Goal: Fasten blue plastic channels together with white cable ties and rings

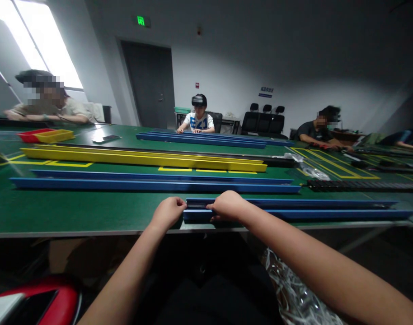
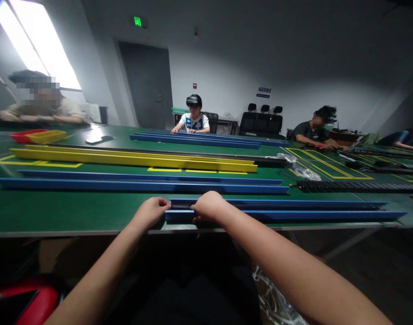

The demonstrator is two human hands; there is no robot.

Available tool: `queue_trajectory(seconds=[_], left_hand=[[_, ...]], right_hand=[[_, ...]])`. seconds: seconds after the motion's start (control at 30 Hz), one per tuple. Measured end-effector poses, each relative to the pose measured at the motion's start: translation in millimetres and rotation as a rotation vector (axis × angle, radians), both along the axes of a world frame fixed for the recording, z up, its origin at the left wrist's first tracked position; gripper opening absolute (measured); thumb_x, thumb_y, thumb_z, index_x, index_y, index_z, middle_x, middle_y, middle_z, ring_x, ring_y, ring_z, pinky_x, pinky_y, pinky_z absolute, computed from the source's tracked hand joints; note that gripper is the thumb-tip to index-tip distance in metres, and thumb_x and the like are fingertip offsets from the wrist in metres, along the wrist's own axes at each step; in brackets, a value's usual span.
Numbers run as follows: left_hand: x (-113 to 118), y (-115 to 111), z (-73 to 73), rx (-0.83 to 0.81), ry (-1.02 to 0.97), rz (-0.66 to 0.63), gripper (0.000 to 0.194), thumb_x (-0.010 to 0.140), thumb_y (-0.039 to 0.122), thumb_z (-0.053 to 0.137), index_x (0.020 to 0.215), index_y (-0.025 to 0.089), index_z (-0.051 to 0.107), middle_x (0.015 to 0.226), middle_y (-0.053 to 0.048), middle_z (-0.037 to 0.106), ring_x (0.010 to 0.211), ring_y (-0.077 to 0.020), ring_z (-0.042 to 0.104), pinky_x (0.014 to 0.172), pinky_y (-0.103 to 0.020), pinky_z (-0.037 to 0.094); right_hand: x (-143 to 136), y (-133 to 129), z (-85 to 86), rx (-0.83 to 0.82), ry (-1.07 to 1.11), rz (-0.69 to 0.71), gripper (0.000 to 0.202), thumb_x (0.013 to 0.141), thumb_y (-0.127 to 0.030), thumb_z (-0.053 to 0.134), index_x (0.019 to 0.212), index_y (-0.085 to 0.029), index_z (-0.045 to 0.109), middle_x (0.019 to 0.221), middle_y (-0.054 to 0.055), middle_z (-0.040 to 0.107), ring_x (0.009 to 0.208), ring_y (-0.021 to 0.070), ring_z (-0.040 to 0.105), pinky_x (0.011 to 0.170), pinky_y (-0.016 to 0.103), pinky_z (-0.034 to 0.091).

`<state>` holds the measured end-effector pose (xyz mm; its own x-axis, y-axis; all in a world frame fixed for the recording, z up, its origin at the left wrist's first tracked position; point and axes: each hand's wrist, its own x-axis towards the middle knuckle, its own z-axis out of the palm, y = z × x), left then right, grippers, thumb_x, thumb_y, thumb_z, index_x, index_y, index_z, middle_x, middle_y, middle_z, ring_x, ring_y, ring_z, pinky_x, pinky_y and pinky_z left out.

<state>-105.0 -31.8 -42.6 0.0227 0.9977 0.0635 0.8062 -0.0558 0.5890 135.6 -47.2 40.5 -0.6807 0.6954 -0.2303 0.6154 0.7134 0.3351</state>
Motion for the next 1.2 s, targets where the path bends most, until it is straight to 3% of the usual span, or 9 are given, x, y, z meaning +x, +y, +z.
queue_trajectory(seconds=[0.6, 1.03, 1.2], left_hand=[[5.6, -4.6, 2.5, 0.020, 0.056, 0.063, 0.021, 0.081, 0.040, 0.056, 0.077, 0.023, 0.069, 0.078, -0.003, 0.072, 0.073, -0.0179, 0.063, 0.059, -0.025, 0.035], [2.0, 4.9, 8.8, -0.021, 0.138, 0.009, 0.019, 0.078, 0.040, 0.058, 0.075, 0.022, 0.065, 0.074, -0.004, 0.071, 0.069, -0.0175, 0.062, 0.057, -0.025, 0.035], [-1.9, 11.7, 11.3, -0.004, 0.145, -0.011, 0.027, 0.074, 0.043, 0.063, 0.094, 0.024, 0.066, 0.082, -0.003, 0.072, 0.070, -0.0178, 0.063, 0.058, -0.024, 0.037]], right_hand=[[-2.4, -7.5, -3.2, 0.055, 0.044, -0.056, 0.050, 0.083, -0.061, 0.052, 0.117, -0.027, 0.066, 0.084, 0.010, 0.073, 0.082, 0.0259, 0.069, 0.068, 0.032, 0.048], [-4.3, -7.4, -2.1, 0.039, 0.024, -0.058, 0.054, 0.081, -0.066, 0.053, 0.113, -0.026, 0.068, 0.084, 0.010, 0.073, 0.082, 0.0261, 0.069, 0.068, 0.032, 0.049], [-5.1, -7.8, -1.6, 0.041, 0.025, -0.068, 0.055, 0.080, -0.067, 0.054, 0.112, -0.025, 0.069, 0.084, 0.010, 0.073, 0.083, 0.0264, 0.069, 0.068, 0.031, 0.049]])
